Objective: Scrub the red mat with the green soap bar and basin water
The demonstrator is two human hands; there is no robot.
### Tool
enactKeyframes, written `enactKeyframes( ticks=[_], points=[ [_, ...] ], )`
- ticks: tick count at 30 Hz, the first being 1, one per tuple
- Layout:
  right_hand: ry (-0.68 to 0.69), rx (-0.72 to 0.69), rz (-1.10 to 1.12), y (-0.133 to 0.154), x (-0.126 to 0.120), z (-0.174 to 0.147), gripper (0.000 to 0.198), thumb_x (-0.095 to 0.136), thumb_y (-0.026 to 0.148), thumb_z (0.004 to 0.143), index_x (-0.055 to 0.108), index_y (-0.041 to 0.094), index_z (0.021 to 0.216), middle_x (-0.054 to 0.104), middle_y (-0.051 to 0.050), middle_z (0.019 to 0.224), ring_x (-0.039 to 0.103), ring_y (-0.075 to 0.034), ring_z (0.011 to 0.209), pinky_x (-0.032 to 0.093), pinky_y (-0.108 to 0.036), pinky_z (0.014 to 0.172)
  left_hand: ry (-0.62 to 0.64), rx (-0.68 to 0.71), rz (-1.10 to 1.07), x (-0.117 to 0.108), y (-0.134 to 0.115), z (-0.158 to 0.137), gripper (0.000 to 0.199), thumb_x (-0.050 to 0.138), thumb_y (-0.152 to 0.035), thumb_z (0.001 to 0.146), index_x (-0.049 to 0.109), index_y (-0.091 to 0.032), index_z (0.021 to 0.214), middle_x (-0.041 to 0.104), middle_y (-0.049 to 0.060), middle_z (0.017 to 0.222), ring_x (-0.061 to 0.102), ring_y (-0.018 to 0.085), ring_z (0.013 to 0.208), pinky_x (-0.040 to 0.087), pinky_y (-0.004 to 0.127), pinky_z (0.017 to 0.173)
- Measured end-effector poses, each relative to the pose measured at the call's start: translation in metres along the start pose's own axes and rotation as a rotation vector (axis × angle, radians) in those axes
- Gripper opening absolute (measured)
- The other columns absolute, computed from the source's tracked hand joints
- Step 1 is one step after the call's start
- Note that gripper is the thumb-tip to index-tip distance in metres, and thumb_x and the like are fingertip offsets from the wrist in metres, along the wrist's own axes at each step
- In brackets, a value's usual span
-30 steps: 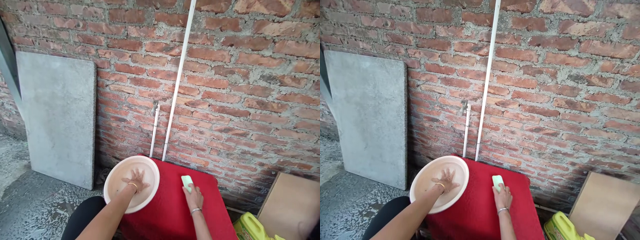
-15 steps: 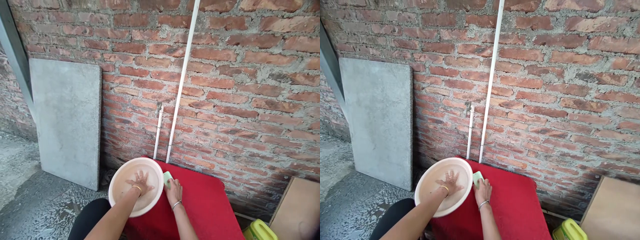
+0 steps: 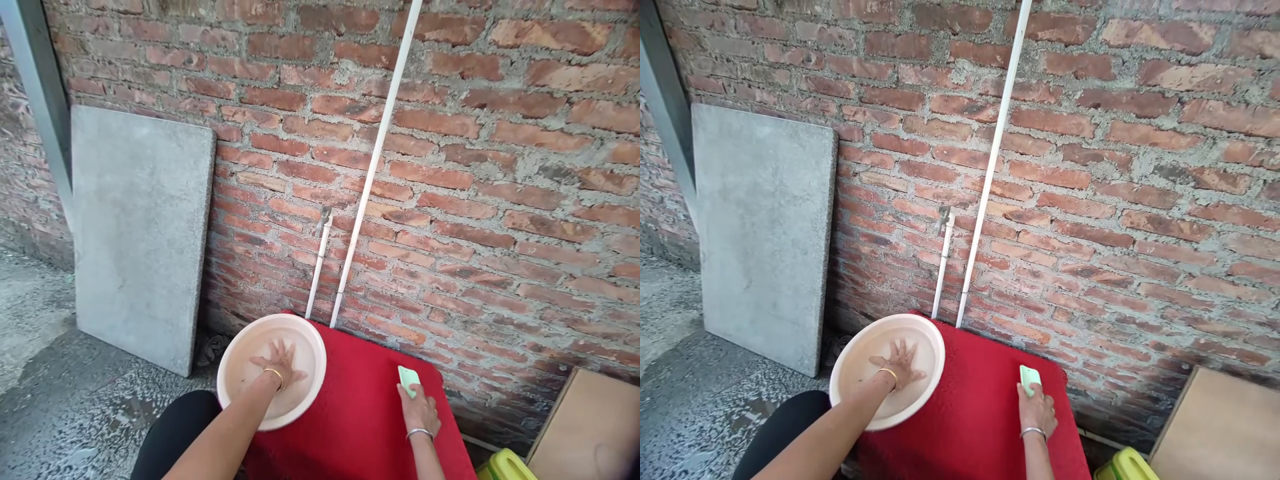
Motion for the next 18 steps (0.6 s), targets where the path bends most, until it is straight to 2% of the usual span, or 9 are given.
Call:
enactKeyframes(
  ticks=[2, 8, 10, 11, 13, 15, 18],
  points=[
    [-0.013, -0.068, 0.020, 0.026, 0.007, -0.012, 0.047, 0.040, 0.054, 0.092, 0.064, 0.022, 0.117, 0.066, -0.015, 0.103, 0.066, -0.032, 0.092, 0.049, -0.042, 0.073, -0.006, -0.008, 0.003, -0.001, 0.001, 0.001, 0.091, 0.053, -0.070, 0.080, 0.016, -0.031, 0.154, 0.006, 0.015, 0.164, -0.004, 0.053, 0.145, 0.013, 0.090, 0.093],
    [0.035, -0.433, 0.111, 0.157, 0.042, -0.084, 0.027, 0.054, 0.049, 0.089, 0.068, 0.033, 0.105, 0.063, -0.005, 0.106, 0.063, -0.024, 0.100, 0.044, -0.035, 0.086, 0.048, -0.011, 0.019, -0.002, 0.005, -0.005, 0.091, 0.044, -0.073, 0.081, 0.011, -0.031, 0.155, -0.001, 0.013, 0.164, -0.008, 0.051, 0.146, 0.012, 0.091, 0.092],
    [0.065, -0.515, 0.102, 0.177, 0.046, -0.100, 0.026, 0.053, 0.048, 0.089, 0.068, 0.033, 0.104, 0.063, -0.005, 0.105, 0.063, -0.024, 0.100, 0.043, -0.036, 0.087, 0.052, -0.017, 0.023, -0.001, 0.006, -0.005, 0.094, 0.045, -0.075, 0.079, 0.011, -0.033, 0.155, 0.000, 0.011, 0.165, -0.009, 0.052, 0.145, 0.013, 0.091, 0.092],
    [0.076, -0.526, 0.089, 0.177, 0.047, -0.102, 0.026, 0.053, 0.048, 0.089, 0.068, 0.032, 0.104, 0.063, -0.006, 0.105, 0.063, -0.025, 0.101, 0.043, -0.036, 0.087, 0.052, -0.016, 0.025, -0.001, 0.007, -0.005, 0.094, 0.046, -0.076, 0.078, 0.011, -0.034, 0.155, 0.001, 0.011, 0.165, -0.009, 0.053, 0.145, 0.013, 0.091, 0.092],
    [0.079, -0.485, 0.054, 0.157, 0.046, -0.094, 0.028, 0.054, 0.048, 0.089, 0.067, 0.031, 0.106, 0.063, -0.007, 0.106, 0.063, -0.026, 0.100, 0.043, -0.037, 0.086, 0.046, -0.005, 0.037, 0.001, 0.006, -0.003, 0.092, 0.045, -0.074, 0.080, 0.010, -0.034, 0.155, -0.001, 0.011, 0.165, -0.007, 0.052, 0.145, 0.014, 0.091, 0.090],
    [0.060, -0.379, 0.008, 0.115, 0.041, -0.075, 0.031, 0.052, 0.049, 0.090, 0.067, 0.031, 0.110, 0.063, -0.008, 0.106, 0.064, -0.026, 0.099, 0.045, -0.038, 0.085, 0.048, 0.002, 0.052, 0.003, 0.006, -0.001, 0.088, 0.041, -0.071, 0.083, 0.007, -0.033, 0.155, -0.003, 0.013, 0.165, -0.007, 0.051, 0.146, 0.015, 0.091, 0.089],
    [0.027, -0.138, -0.027, 0.030, 0.030, -0.043, 0.041, 0.044, 0.055, 0.092, 0.063, 0.029, 0.118, 0.064, -0.010, 0.105, 0.065, -0.027, 0.096, 0.047, -0.038, 0.079, 0.047, 0.002, 0.046, 0.004, 0.005, 0.001, 0.088, 0.039, -0.071, 0.085, 0.007, -0.032, 0.156, -0.003, 0.013, 0.164, -0.006, 0.050, 0.147, 0.015, 0.089, 0.091]
  ],
)
Point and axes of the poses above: each hand's wrist, its own z-axis towards the middle knuckle, its own x-axis out of the palm, y = z × x, the point moved 7 cm from there along z, towards the middle knuckle
